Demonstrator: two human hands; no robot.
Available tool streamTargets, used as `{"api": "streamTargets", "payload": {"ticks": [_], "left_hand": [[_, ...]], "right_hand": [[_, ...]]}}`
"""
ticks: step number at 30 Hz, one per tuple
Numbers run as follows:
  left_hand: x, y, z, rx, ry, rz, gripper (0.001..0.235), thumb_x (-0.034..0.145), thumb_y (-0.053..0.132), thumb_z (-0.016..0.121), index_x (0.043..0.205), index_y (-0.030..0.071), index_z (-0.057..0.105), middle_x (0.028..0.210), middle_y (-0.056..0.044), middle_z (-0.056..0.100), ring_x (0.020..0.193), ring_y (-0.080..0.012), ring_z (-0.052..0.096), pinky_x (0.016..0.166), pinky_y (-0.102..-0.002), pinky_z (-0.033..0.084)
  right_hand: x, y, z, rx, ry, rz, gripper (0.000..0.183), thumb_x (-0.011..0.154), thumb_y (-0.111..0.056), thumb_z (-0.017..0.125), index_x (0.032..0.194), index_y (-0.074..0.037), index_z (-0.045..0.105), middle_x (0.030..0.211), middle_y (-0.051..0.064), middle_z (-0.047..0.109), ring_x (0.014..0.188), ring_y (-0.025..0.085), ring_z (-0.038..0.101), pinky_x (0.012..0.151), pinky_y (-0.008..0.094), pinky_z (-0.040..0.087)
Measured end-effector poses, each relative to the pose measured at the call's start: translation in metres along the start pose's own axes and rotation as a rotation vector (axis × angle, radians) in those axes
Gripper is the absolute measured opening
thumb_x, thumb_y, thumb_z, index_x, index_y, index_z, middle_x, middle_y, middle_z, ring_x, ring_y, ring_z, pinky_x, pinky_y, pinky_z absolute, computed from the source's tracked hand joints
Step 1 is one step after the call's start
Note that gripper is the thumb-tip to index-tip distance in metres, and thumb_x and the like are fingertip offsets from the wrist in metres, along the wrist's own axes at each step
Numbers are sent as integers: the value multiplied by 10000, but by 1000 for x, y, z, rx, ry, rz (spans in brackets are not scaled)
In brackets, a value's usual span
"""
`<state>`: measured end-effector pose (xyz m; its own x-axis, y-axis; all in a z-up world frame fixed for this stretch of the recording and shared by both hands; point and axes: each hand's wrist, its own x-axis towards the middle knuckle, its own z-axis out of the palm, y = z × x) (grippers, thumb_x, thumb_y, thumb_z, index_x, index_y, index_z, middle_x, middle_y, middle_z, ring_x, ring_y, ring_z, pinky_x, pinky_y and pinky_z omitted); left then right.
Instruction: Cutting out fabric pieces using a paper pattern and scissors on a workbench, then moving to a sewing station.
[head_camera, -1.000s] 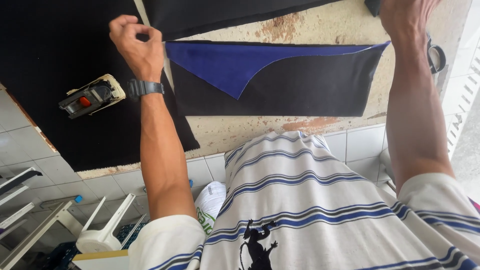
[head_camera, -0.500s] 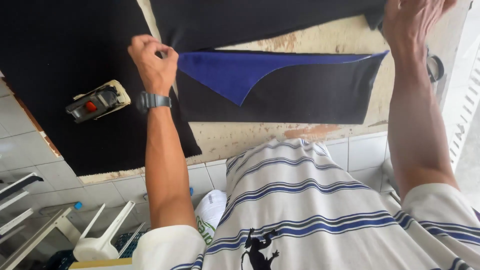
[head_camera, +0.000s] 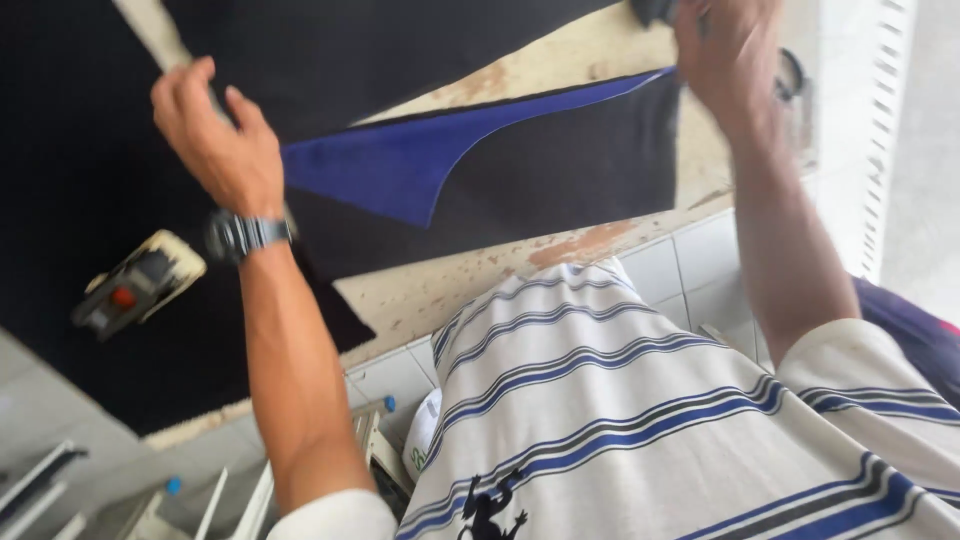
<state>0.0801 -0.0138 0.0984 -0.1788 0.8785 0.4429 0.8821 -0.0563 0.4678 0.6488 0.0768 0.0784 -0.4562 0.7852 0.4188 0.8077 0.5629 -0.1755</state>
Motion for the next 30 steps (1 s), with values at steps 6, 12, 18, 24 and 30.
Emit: {"api": "streamTargets", "payload": {"ticks": [6, 12, 18, 24, 30], "left_hand": [[-123, 78, 21, 139, -243, 184, 637, 1085, 319, 803, 1643, 77, 612, 1753, -275, 370, 1565, -548, 378, 1221, -685, 293], [-202, 100, 19, 288, -428, -207, 704, 1216, 572, 468, 1753, 119, 424, 1818, -240, 217, 1639, -607, 262, 1257, -826, 306], [-212, 114, 24, 267, -407, -291, 725, 1226, 569, 481, 1784, 125, 351, 1841, -234, 151, 1683, -587, 192, 1305, -827, 257], [-209, 100, 24, 218, -412, -265, 741, 1172, 553, 614, 1743, 117, 433, 1816, -243, 217, 1642, -611, 264, 1258, -848, 274], [-177, 103, 27, 161, -199, -195, 464, 1141, 376, 649, 1510, 95, 645, 1648, -179, 494, 1551, -451, 473, 1259, -762, 375]], "right_hand": [[-96, -123, -24, 206, -190, 284, 429, 1131, -285, 779, 1425, 0, 654, 1453, 260, 604, 1331, 492, 599, 1067, 605, 483], [-109, -105, 8, 215, -293, 87, 544, 1207, -345, 663, 1573, 49, 579, 1705, 285, 442, 1583, 542, 392, 1283, 704, 350], [-93, -82, 20, 205, -296, 7, 535, 1221, -368, 648, 1579, 24, 592, 1720, 257, 442, 1601, 502, 395, 1285, 694, 368], [-79, -83, 1, 236, -176, -40, 423, 1192, -245, 742, 1474, 48, 626, 1597, 297, 562, 1379, 522, 609, 1091, 664, 473], [-31, -58, -8, 137, -18, -95, 296, 1254, -150, 723, 1370, 117, 778, 1455, 329, 674, 1292, 524, 658, 1065, 621, 463]]}}
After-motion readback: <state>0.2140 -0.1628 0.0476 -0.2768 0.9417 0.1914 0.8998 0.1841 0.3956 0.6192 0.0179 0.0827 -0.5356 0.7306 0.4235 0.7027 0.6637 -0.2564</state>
